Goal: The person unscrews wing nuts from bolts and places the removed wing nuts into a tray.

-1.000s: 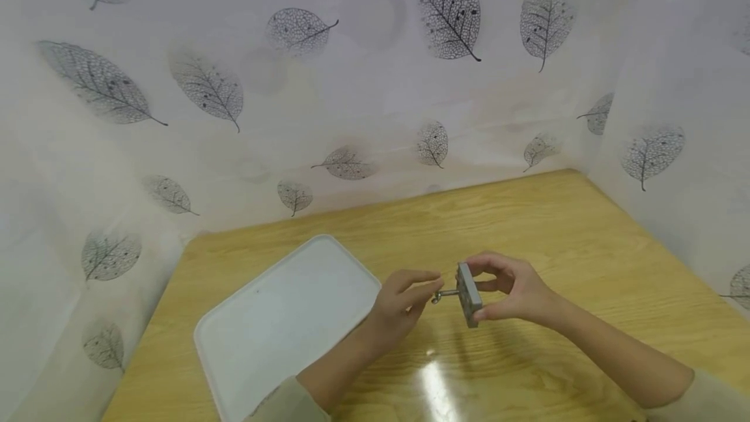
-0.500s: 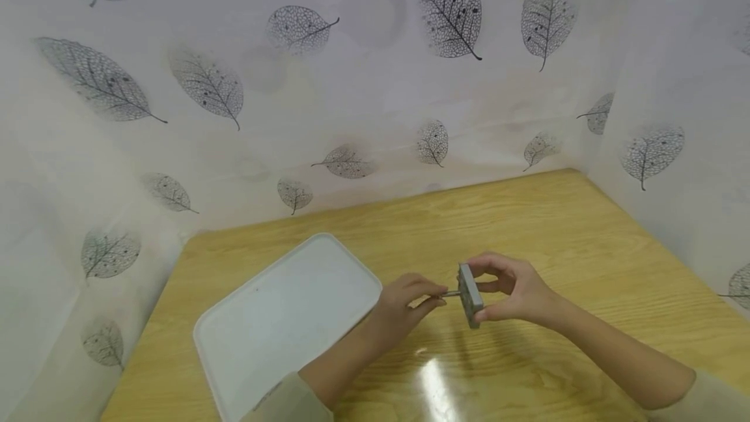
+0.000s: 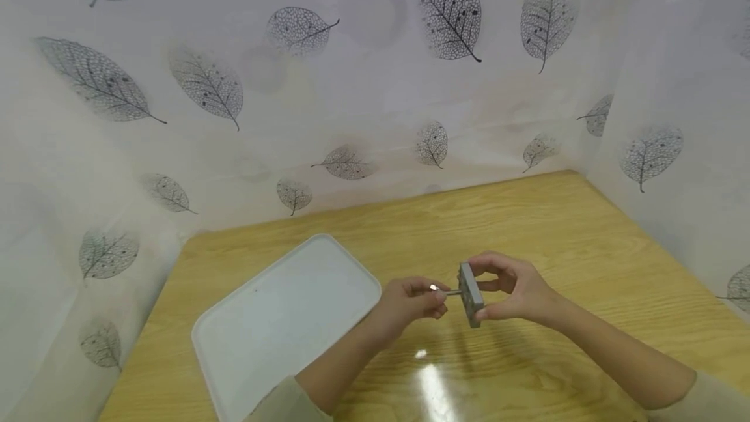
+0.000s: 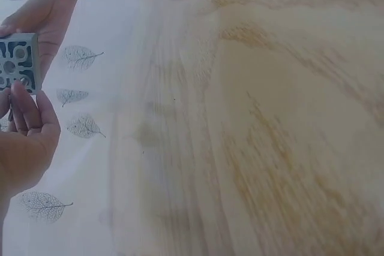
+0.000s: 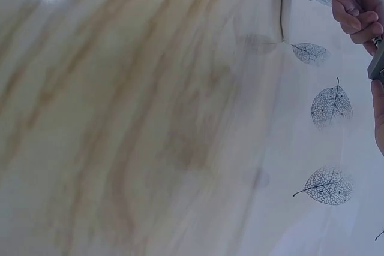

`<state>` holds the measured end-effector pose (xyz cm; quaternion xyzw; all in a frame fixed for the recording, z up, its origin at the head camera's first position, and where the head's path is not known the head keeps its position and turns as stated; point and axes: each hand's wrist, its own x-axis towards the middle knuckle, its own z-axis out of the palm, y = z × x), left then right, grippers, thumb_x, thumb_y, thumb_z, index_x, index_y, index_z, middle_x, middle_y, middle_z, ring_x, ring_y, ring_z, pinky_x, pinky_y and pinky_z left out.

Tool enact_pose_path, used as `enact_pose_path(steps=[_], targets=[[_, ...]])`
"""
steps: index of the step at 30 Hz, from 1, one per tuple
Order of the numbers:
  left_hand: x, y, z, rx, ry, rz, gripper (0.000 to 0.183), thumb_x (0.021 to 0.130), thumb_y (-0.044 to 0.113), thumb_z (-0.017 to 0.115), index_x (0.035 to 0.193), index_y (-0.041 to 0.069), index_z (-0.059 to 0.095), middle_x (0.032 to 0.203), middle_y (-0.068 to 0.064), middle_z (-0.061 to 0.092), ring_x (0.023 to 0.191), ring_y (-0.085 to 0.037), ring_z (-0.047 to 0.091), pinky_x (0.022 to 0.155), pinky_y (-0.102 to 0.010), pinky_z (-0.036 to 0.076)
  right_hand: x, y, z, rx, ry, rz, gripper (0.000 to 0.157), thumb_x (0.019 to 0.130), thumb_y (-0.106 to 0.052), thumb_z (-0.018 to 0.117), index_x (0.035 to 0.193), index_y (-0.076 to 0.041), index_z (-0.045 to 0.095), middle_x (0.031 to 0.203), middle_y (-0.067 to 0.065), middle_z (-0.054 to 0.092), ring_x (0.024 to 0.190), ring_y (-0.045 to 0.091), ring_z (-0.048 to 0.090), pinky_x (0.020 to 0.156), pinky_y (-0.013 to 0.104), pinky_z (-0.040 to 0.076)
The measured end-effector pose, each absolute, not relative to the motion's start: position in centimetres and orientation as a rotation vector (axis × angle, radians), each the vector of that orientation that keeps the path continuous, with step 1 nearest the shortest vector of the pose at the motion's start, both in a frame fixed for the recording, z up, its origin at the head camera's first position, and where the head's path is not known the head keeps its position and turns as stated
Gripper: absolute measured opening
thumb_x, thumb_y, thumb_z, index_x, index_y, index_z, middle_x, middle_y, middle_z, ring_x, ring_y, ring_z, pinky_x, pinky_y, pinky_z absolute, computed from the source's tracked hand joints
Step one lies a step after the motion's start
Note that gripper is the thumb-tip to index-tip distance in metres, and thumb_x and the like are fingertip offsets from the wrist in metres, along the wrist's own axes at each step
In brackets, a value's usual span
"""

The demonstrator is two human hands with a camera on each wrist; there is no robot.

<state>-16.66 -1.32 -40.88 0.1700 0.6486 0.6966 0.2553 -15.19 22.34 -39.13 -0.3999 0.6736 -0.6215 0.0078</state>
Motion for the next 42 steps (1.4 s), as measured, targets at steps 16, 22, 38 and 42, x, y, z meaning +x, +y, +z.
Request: enact_pose_path(steps=[16,22,38,42], targets=[[-16.2,-1.9,-41.0,0.804,2.149,1.757,0.070,0.078,0.010,0.077,0.139,0.010,0.043,0.127,-0.010,0.055,0.106,-0.018,0.058,0.094,-0.035,0.051,-15.0,22.7,-39.0,-1.193,2.141,-1.941,0.061,0.066,0.019,0.073,0.121,0.013,0.046,0.119,0.002,0.057,0.108,0.012,0.059,0.087,0.033,0.055],[-16.5,-1.7,-41.8,1.667,2.521,1.665,0.058,0.074,-0.003,0.076,0.127,-0.002,0.051,0.118,-0.016,0.057,0.106,-0.025,0.058,0.094,-0.030,0.051,-15.1,22.8,-39.1,-1.228,2.058,-1.990,0.060,0.068,0.022,0.070,0.123,0.011,0.047,0.120,0.003,0.057,0.108,0.012,0.058,0.088,0.031,0.055],[-17.6,-1.8,-41.9,1.901,2.657,1.601,0.030,0.074,0.000,0.077,0.103,0.001,0.067,0.094,-0.005,0.067,0.087,-0.014,0.064,0.084,-0.016,0.052,-15.4,22.5,-39.2,-1.197,2.125,-1.931,0.059,0.068,0.019,0.072,0.121,0.014,0.046,0.119,0.003,0.057,0.109,0.013,0.058,0.089,0.033,0.055],[-16.9,-1.8,-41.8,1.375,2.549,1.631,0.022,0.085,0.013,0.070,0.106,0.007,0.068,0.093,-0.001,0.071,0.086,-0.008,0.065,0.079,-0.018,0.054,-15.3,22.6,-39.2,-1.154,2.145,-1.918,0.059,0.068,0.019,0.072,0.121,0.014,0.046,0.119,0.004,0.057,0.109,0.013,0.058,0.089,0.033,0.055]])
